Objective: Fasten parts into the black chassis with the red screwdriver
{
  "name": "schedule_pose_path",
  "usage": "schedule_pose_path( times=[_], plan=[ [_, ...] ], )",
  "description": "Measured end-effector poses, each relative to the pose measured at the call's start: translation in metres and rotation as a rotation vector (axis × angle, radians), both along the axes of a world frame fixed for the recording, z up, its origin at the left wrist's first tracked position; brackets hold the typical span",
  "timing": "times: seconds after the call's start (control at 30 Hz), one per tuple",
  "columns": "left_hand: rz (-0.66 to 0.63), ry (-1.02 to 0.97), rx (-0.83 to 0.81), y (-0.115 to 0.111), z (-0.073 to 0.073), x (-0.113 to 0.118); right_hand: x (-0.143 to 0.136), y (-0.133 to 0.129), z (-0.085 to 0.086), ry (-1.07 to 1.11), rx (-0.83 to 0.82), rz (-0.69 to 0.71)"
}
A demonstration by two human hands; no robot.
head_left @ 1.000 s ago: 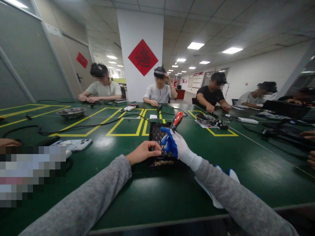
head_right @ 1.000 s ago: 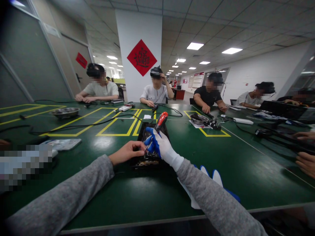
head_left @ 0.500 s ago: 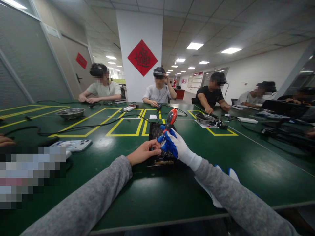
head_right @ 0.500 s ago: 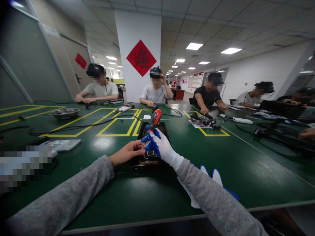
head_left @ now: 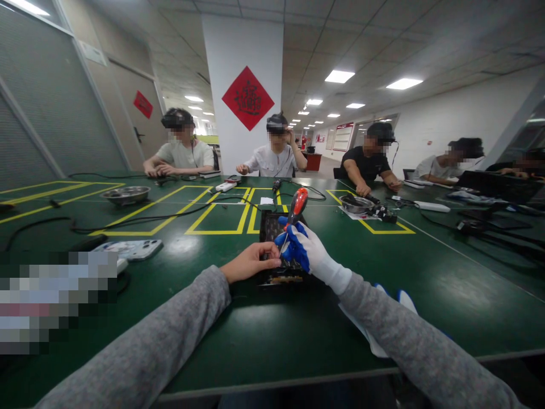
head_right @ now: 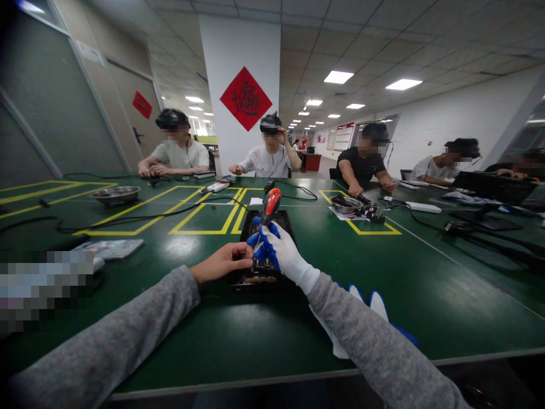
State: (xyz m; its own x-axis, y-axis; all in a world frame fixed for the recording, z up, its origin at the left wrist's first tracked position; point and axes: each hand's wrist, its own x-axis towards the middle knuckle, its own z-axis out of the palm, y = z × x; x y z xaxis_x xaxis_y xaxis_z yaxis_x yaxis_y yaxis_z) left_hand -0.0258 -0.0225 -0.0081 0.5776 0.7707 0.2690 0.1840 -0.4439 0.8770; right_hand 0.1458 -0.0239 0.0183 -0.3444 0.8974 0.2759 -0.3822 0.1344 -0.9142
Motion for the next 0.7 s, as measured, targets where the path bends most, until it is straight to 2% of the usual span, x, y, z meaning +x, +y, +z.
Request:
schedule_pose_path(
  times=[0.2, 0.3, 0.4, 0.53, 0.7],
  plan=[
    [-0.045, 0.049, 0.027, 0.0002, 0.0001, -0.0035, 0.0002, 0.0028, -0.0027, 0.035, -0.045, 0.044],
    [-0.065, 0.027, -0.007, 0.0005, -0.0001, -0.0043, 0.0002, 0.0037, -0.0028, 0.050, -0.056, 0.013],
    [-0.034, 0.008, -0.024, 0.0006, -0.0003, -0.0032, -0.0004, 0.0023, -0.0009, 0.061, -0.053, -0.005],
    [0.036, 0.024, 0.038, 0.0003, -0.0004, -0.0014, -0.0006, 0.0009, 0.0002, 0.055, -0.036, -0.036],
    [0.016, 0.024, 0.032, 0.0007, -0.0016, -0.0025, 0.0011, 0.0044, -0.0041, 0.030, -0.012, -0.039]
  ],
)
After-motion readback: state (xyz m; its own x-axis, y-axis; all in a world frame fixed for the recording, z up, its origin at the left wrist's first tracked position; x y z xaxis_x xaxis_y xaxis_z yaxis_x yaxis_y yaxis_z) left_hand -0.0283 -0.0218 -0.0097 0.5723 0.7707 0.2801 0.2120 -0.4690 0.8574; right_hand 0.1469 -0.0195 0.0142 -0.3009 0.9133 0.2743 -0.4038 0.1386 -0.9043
